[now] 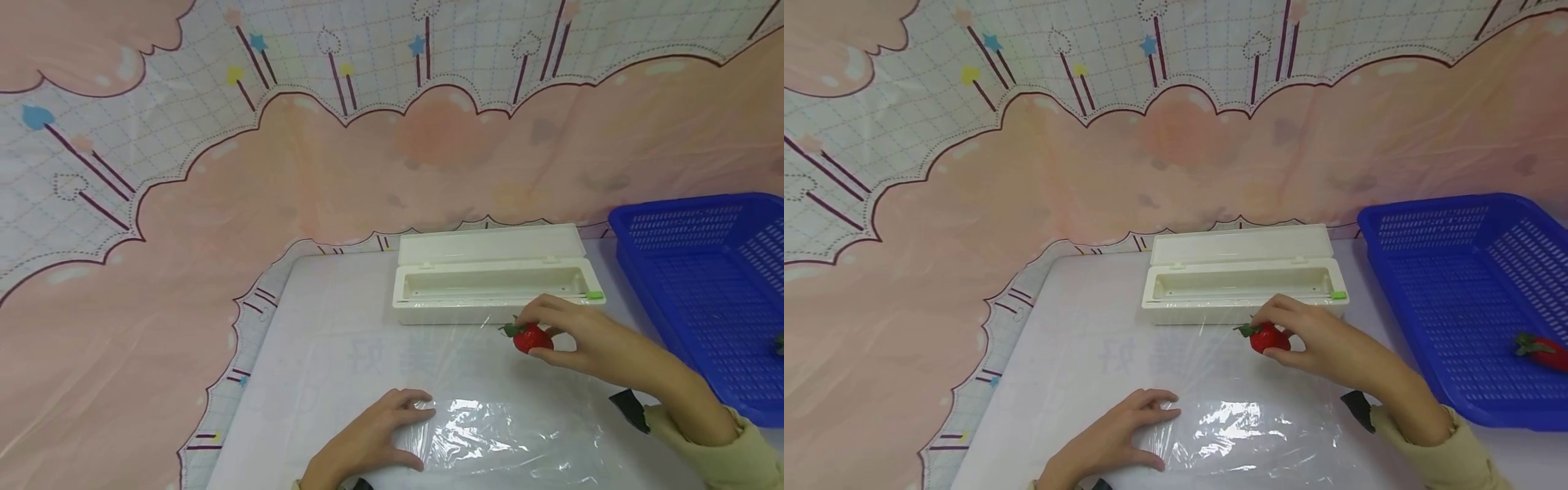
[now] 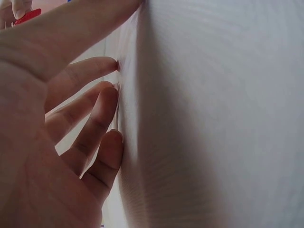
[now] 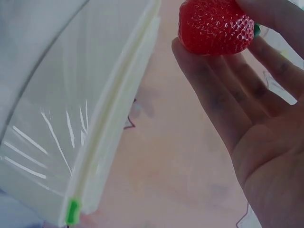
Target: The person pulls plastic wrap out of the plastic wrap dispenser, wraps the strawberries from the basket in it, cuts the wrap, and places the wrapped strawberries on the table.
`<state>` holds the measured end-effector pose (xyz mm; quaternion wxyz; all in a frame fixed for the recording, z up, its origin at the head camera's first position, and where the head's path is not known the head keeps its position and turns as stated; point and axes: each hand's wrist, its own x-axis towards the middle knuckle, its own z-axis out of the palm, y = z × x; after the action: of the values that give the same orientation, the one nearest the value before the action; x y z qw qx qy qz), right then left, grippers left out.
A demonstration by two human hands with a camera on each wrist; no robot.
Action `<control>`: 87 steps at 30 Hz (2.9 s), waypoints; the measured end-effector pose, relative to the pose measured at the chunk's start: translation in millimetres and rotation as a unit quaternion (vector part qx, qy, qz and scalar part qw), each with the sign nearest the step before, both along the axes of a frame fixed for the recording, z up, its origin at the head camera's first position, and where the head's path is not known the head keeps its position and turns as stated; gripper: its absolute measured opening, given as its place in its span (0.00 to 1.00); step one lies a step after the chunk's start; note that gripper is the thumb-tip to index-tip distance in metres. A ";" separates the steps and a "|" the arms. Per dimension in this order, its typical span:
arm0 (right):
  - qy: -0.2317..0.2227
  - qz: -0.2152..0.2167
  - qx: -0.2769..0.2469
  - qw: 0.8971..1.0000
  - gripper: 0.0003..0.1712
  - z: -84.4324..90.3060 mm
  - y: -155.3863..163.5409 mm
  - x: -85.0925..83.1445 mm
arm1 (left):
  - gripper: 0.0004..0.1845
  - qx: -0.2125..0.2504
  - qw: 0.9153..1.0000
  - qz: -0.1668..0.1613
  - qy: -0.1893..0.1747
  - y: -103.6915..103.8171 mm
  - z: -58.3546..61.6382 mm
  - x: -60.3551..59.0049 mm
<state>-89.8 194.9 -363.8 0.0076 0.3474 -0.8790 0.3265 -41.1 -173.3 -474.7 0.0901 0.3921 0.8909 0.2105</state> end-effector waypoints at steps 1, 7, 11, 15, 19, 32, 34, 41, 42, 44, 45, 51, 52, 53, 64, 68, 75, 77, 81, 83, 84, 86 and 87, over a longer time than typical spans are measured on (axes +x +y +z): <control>0.002 0.007 0.002 1.000 0.25 -1.5 -1.9 0.8 | 0.39 -0.001 1.000 0.000 -0.001 0.4 0.3 0.2; 0.007 0.037 0.001 0.999 0.23 -10.2 -11.4 5.7 | 0.39 -0.003 1.000 -0.001 -0.003 1.9 1.4 -0.2; -0.014 0.037 0.002 0.999 0.21 -16.1 -16.1 8.8 | 0.39 0.000 1.000 -0.004 -0.002 1.7 0.3 -1.5; -0.051 0.046 0.006 0.998 0.20 -25.0 -22.5 11.7 | 0.39 0.001 1.000 -0.002 -0.003 1.3 -0.6 -1.7; -0.068 0.066 -0.002 0.996 0.19 -34.9 -28.9 14.8 | 0.39 -0.002 1.000 0.002 -0.007 1.2 -0.7 -0.9; -0.081 0.095 0.008 0.992 0.12 -55.8 -43.3 22.7 | 0.39 0.000 1.000 0.000 -0.014 1.5 -0.9 -1.9; -0.091 0.096 0.011 0.991 0.12 -57.7 -45.0 23.8 | 0.39 -0.002 1.000 0.002 -0.019 2.0 -0.4 -2.1; -0.114 0.102 0.028 0.988 0.12 -66.6 -51.3 27.8 | 0.39 -0.004 1.000 0.003 -0.017 1.7 0.9 -1.0; -0.114 0.104 0.028 0.988 0.12 -68.1 -52.1 28.4 | 0.39 -0.003 1.000 0.001 -0.014 1.5 1.1 -0.8; -0.121 0.105 0.028 0.987 0.12 -70.6 -53.0 29.4 | 0.39 -0.002 1.000 0.000 -0.012 1.6 1.5 -0.8; -0.126 0.105 0.027 0.986 0.12 -71.8 -53.2 29.9 | 0.39 -0.001 1.000 -0.001 -0.013 1.5 1.6 -0.9; -0.136 0.111 0.015 0.984 0.12 -77.0 -55.2 31.3 | 0.39 -0.005 1.000 0.004 -0.027 1.7 1.4 -1.6; -0.134 0.112 0.015 0.985 0.12 -77.7 -55.6 31.3 | 0.39 -0.006 1.000 0.005 -0.029 1.7 1.2 -1.8; -0.131 0.113 0.016 0.985 0.12 -78.7 -55.9 31.2 | 0.39 -0.006 1.000 0.006 -0.030 1.7 1.1 -1.9; -0.071 0.115 0.028 0.990 0.12 -87.4 -57.1 30.7 | 0.39 -0.008 1.000 0.005 -0.025 1.2 1.3 -2.6; -0.066 0.103 0.042 0.992 0.12 -87.9 -56.5 30.1 | 0.39 -0.011 0.999 0.009 -0.032 1.3 1.5 -2.2; -0.049 0.106 0.044 0.992 0.12 -87.8 -54.3 30.5 | 0.38 0.000 1.000 0.004 -0.024 1.6 1.5 -1.8; -0.045 0.107 0.043 0.992 0.12 -86.9 -54.0 31.1 | 0.38 0.002 1.000 0.002 -0.019 1.9 1.9 -1.8; -0.050 0.101 0.054 0.992 0.12 -81.6 -52.8 31.3 | 0.38 0.002 1.000 -0.001 -0.015 2.1 2.3 -1.8; -0.051 0.093 0.062 0.992 0.13 -77.9 -50.3 31.4 | 0.38 0.001 1.000 0.001 -0.019 2.2 2.4 -1.8; -0.049 0.088 0.064 0.993 0.13 -76.3 -48.5 31.7 | 0.38 0.001 1.000 0.003 -0.022 2.2 2.4 -1.8; -0.048 0.077 0.065 0.994 0.14 -73.4 -43.1 32.6 | 0.38 -0.002 1.000 0.005 -0.028 2.3 2.4 -1.7; -0.044 0.073 0.061 0.994 0.14 -72.7 -40.0 33.4 | 0.38 -0.004 1.000 0.007 -0.031 2.3 2.4 -1.7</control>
<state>-56.3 154.9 -436.6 -0.0761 0.3960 -0.8691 0.2865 -42.8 -171.0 -472.3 0.1176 0.3792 0.8913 0.2190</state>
